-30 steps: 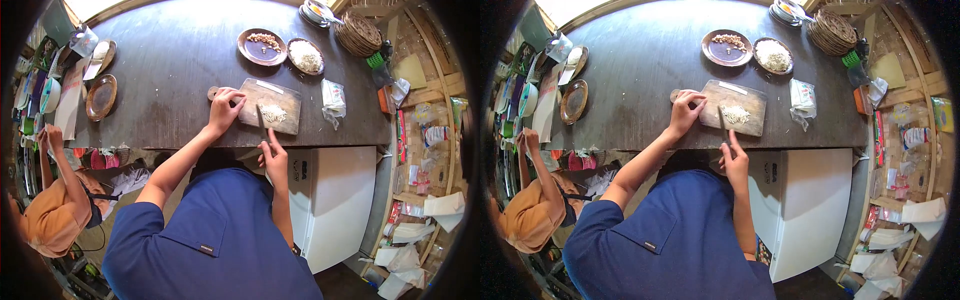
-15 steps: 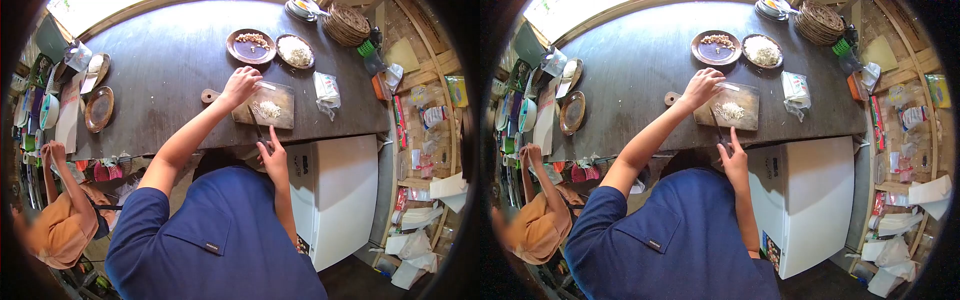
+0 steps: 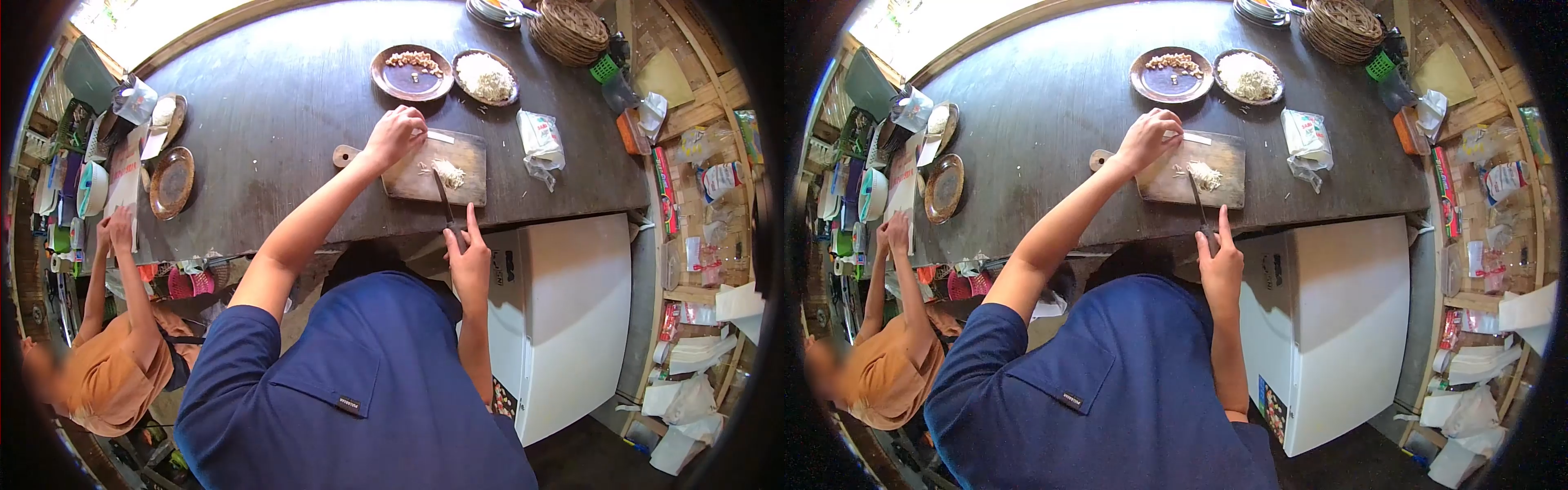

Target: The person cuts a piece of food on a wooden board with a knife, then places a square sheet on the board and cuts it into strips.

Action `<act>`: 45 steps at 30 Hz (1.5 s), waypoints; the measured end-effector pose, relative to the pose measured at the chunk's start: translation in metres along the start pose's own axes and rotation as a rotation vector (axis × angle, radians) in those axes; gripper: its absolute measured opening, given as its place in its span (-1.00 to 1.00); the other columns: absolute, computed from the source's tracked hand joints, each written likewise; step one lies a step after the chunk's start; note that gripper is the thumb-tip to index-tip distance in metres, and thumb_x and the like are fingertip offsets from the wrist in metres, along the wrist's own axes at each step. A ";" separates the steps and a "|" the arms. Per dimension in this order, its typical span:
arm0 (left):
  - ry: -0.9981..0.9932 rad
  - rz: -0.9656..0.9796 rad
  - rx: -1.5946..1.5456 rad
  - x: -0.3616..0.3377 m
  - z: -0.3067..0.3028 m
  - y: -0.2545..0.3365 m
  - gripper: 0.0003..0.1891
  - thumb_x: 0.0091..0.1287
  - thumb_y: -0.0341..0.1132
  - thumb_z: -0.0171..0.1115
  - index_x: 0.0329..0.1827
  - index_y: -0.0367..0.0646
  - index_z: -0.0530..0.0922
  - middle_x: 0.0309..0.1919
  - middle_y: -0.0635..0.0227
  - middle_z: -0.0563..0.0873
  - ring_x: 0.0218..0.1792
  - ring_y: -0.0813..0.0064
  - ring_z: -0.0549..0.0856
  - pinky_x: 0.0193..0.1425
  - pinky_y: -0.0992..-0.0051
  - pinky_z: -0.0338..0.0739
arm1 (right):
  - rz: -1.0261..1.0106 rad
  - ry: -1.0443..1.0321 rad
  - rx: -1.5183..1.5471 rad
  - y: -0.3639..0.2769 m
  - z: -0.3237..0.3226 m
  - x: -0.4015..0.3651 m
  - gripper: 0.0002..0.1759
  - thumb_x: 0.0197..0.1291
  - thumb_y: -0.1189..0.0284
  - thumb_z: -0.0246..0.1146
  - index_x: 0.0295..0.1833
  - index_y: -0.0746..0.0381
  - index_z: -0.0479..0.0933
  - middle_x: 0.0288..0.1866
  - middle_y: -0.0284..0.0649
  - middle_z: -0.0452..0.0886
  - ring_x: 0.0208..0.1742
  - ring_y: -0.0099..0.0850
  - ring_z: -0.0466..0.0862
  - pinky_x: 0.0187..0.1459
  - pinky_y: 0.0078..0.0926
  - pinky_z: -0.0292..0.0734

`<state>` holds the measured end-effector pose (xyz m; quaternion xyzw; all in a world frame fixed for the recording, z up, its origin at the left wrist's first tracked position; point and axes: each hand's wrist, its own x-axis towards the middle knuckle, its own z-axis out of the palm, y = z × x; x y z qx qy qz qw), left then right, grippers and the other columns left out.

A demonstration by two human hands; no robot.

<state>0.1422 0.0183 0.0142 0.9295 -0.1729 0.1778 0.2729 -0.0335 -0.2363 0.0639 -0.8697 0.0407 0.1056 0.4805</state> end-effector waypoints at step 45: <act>-0.121 -0.050 -0.089 -0.091 -0.038 0.051 -0.74 0.36 -0.39 0.39 0.09 -0.13 0.74 -0.11 0.30 0.72 0.04 0.23 0.69 0.23 0.24 0.60 | 0.166 0.098 0.085 -0.002 0.051 -0.009 -0.55 0.62 0.11 0.30 0.20 0.34 0.60 -0.27 -0.12 0.71 -0.24 -0.37 0.68 -0.12 -0.30 0.59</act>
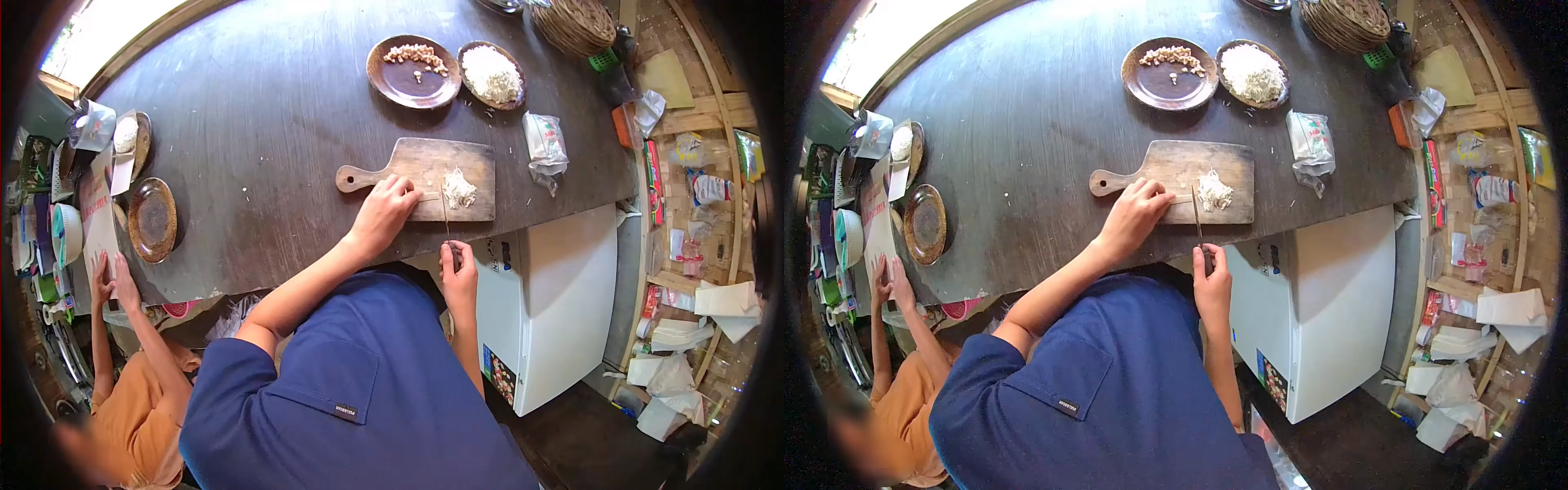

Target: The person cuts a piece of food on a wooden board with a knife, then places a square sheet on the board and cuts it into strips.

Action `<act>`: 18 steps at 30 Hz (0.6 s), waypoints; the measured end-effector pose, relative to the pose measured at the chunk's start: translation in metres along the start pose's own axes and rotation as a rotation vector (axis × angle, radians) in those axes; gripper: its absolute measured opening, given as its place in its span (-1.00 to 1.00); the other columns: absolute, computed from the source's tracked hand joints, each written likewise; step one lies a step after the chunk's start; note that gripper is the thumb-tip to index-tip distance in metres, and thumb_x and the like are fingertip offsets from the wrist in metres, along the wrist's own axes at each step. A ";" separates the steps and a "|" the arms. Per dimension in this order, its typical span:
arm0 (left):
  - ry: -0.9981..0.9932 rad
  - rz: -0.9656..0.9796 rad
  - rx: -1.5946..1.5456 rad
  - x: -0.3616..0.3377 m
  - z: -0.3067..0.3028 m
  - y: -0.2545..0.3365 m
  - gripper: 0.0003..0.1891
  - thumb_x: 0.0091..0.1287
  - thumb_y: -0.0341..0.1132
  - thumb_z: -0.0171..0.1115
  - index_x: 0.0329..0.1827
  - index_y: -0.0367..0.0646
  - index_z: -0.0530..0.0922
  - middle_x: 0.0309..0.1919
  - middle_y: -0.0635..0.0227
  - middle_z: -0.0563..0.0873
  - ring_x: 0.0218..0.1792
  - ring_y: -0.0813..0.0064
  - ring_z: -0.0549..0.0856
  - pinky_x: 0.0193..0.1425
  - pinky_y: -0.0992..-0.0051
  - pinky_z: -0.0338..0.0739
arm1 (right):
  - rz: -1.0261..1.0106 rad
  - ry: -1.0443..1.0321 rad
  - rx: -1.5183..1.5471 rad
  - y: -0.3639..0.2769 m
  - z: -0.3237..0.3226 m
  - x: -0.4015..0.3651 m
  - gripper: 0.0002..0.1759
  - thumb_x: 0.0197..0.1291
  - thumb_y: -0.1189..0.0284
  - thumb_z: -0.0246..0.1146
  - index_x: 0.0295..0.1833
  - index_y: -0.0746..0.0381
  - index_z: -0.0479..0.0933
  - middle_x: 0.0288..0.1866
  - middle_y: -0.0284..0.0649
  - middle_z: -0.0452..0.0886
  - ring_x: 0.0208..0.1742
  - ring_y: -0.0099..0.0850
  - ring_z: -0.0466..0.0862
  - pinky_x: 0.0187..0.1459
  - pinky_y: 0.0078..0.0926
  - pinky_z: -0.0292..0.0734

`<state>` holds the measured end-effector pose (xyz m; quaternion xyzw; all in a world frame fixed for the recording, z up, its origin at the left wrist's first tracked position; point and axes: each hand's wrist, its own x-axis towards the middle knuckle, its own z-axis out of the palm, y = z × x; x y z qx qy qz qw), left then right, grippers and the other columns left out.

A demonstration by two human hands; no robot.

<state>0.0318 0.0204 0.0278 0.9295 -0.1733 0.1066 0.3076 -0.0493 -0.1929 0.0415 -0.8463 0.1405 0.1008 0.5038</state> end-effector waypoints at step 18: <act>-0.172 0.279 0.246 0.005 -0.004 0.004 -0.43 0.32 -0.34 0.24 0.43 -0.31 0.56 0.26 0.18 0.62 0.25 0.27 0.62 0.38 0.34 0.53 | 0.151 0.031 -0.234 -0.029 -0.012 0.004 -0.35 0.67 -0.13 0.12 -0.13 0.29 0.67 -0.57 -0.31 0.48 -0.52 -0.48 0.51 -0.39 -0.38 0.38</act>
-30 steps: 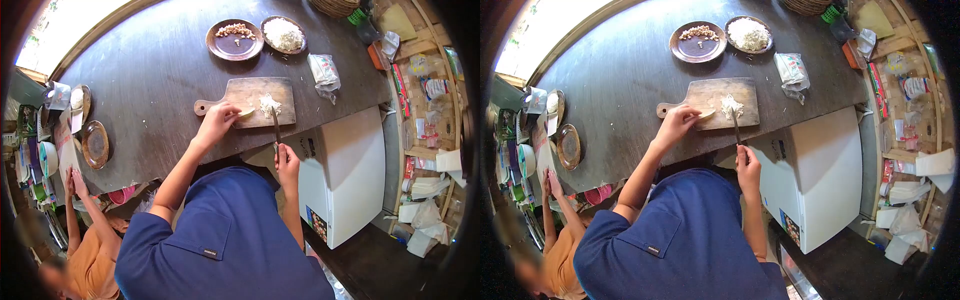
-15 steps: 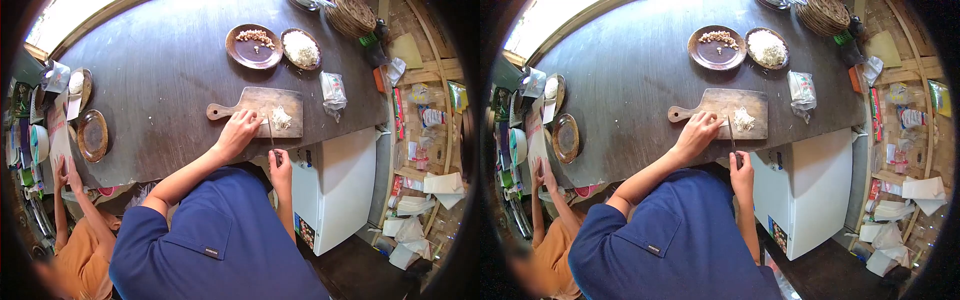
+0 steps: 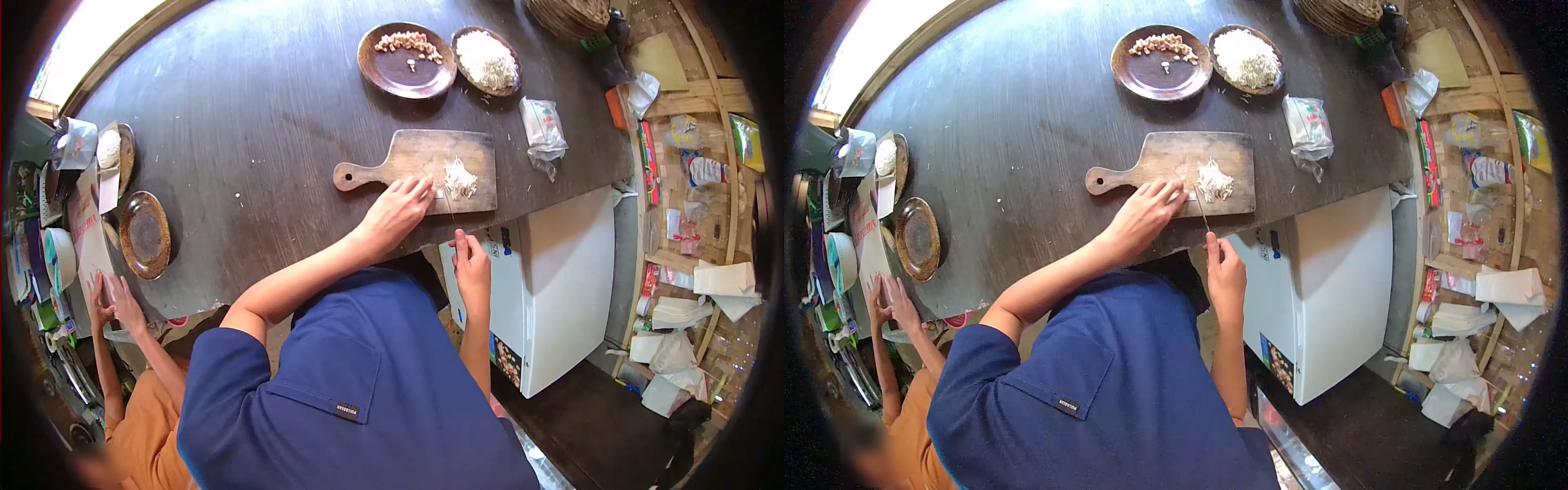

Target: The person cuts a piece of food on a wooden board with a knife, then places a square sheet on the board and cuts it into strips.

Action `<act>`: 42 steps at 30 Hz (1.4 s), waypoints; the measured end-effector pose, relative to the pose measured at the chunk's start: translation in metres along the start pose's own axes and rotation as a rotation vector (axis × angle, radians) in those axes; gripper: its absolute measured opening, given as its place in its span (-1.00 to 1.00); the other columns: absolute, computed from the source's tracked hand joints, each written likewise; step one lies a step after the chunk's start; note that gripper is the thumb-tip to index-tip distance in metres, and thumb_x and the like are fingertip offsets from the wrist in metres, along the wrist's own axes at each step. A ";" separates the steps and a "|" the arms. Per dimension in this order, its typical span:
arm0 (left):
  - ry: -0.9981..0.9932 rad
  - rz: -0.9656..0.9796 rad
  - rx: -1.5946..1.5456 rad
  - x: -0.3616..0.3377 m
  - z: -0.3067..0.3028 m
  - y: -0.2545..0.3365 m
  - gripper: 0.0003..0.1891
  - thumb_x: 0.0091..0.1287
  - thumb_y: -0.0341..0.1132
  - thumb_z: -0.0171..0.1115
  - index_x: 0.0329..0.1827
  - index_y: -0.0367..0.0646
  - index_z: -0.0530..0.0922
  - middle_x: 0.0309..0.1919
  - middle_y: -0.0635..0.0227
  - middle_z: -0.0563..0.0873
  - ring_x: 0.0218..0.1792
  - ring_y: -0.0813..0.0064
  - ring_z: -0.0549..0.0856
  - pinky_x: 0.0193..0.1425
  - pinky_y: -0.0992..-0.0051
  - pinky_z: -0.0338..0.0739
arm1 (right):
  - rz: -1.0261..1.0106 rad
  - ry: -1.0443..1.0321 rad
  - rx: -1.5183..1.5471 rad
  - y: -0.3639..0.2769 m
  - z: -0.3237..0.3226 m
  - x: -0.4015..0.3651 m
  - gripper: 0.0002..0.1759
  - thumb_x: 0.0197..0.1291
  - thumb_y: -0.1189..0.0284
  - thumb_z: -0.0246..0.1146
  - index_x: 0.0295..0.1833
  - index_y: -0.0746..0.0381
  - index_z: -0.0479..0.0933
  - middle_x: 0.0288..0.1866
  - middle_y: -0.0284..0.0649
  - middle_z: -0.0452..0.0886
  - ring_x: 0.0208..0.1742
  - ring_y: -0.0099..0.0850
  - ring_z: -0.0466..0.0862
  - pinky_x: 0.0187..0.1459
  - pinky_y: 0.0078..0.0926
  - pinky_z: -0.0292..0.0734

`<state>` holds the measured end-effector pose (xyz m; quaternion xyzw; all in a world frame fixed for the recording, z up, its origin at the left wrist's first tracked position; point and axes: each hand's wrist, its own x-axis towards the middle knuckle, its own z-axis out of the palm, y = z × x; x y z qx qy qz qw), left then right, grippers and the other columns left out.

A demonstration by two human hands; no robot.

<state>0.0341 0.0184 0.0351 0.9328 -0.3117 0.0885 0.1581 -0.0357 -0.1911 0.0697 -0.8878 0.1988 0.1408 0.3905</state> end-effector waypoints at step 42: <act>-0.034 0.007 0.006 -0.019 0.005 0.012 -0.37 0.39 -0.24 0.20 0.55 -0.19 0.52 0.38 0.28 0.59 0.36 0.33 0.58 0.45 0.29 0.49 | 0.101 -0.146 -0.011 0.006 -0.001 0.000 -0.43 0.64 -0.05 0.21 -0.04 0.29 0.73 -0.36 0.00 0.74 -0.32 -0.05 0.73 -0.18 -0.17 0.57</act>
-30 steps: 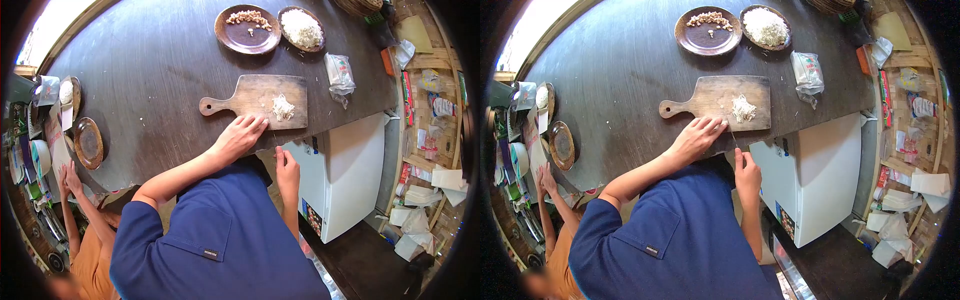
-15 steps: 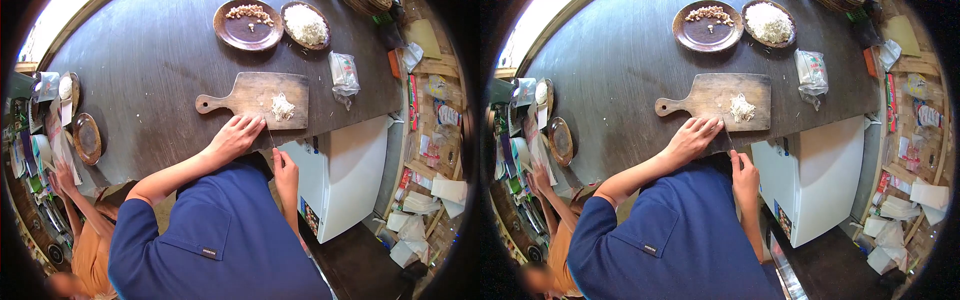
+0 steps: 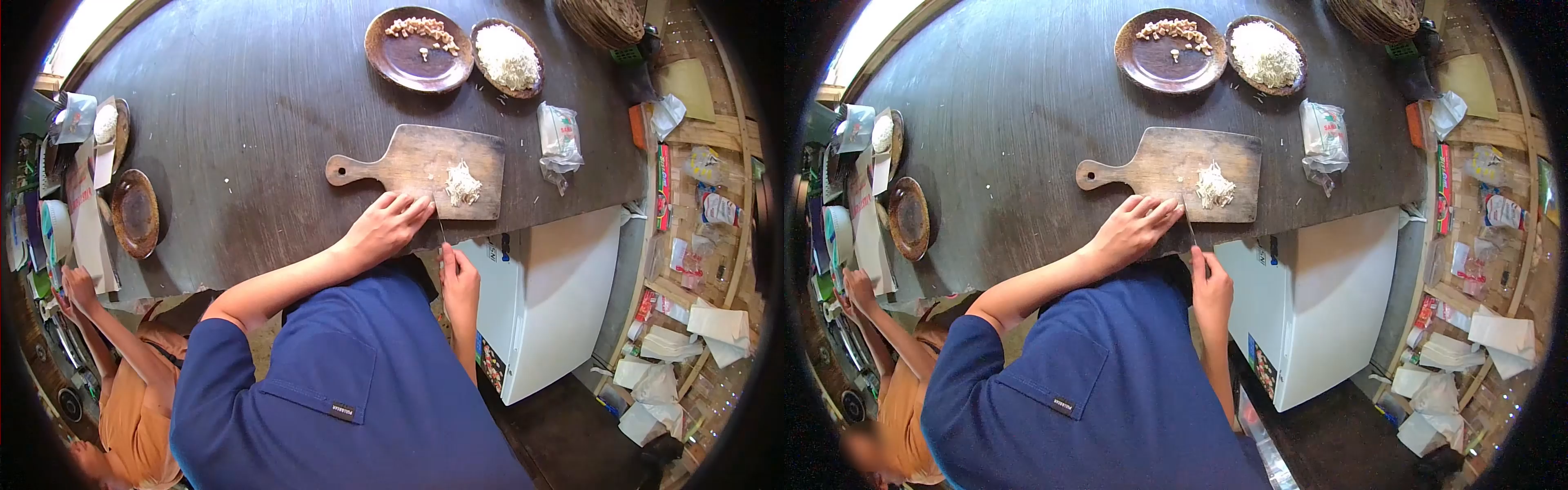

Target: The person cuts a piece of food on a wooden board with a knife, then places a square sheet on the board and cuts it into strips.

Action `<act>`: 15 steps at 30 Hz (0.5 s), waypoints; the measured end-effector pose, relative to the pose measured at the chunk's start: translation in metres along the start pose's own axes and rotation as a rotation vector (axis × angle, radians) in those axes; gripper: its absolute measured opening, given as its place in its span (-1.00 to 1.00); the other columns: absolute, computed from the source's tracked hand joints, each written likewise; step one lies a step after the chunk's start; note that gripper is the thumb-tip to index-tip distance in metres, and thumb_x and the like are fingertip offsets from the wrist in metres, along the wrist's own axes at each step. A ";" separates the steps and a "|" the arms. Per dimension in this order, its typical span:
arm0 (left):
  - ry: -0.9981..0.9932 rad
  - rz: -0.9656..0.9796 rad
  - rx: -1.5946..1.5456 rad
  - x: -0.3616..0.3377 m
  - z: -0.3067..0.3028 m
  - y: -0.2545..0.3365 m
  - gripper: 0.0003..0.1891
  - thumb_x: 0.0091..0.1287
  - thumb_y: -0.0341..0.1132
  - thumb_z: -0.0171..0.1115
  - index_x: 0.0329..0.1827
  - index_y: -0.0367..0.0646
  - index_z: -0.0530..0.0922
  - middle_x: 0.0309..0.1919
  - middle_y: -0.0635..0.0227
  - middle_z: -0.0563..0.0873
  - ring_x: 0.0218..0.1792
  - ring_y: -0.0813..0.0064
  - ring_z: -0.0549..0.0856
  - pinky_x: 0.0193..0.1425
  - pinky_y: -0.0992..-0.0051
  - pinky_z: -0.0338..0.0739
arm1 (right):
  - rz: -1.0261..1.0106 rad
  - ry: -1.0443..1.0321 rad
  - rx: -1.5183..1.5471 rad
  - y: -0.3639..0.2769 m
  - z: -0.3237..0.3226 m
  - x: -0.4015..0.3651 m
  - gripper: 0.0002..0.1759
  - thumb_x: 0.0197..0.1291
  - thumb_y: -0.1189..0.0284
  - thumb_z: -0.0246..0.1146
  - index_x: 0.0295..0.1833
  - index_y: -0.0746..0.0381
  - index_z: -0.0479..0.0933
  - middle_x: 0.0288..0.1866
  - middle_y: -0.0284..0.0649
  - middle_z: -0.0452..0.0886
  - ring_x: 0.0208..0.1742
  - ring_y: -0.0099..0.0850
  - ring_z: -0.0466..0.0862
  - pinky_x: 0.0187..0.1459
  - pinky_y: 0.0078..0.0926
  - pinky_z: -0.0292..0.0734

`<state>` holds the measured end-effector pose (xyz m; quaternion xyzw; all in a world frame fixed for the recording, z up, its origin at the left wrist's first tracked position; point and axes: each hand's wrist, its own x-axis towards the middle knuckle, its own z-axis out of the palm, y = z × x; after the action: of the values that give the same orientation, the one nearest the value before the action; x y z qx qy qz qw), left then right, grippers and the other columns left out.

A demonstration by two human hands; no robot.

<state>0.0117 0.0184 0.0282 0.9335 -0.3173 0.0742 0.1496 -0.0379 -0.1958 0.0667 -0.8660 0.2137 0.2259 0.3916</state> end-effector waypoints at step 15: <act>0.047 -0.024 0.046 -0.005 0.009 0.006 -0.40 0.42 -0.24 0.18 0.52 -0.22 0.54 0.42 0.26 0.60 0.42 0.32 0.56 0.54 0.27 0.42 | -0.071 0.093 -0.033 0.000 0.005 -0.002 -0.38 0.63 -0.10 0.20 -0.12 0.29 0.74 -0.57 -0.21 0.55 -0.49 -0.35 0.57 -0.32 -0.30 0.45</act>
<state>0.0046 0.0138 0.0198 0.9384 -0.3006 0.1018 0.1365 -0.0407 -0.1916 0.0652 -0.8889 0.1970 0.1750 0.3746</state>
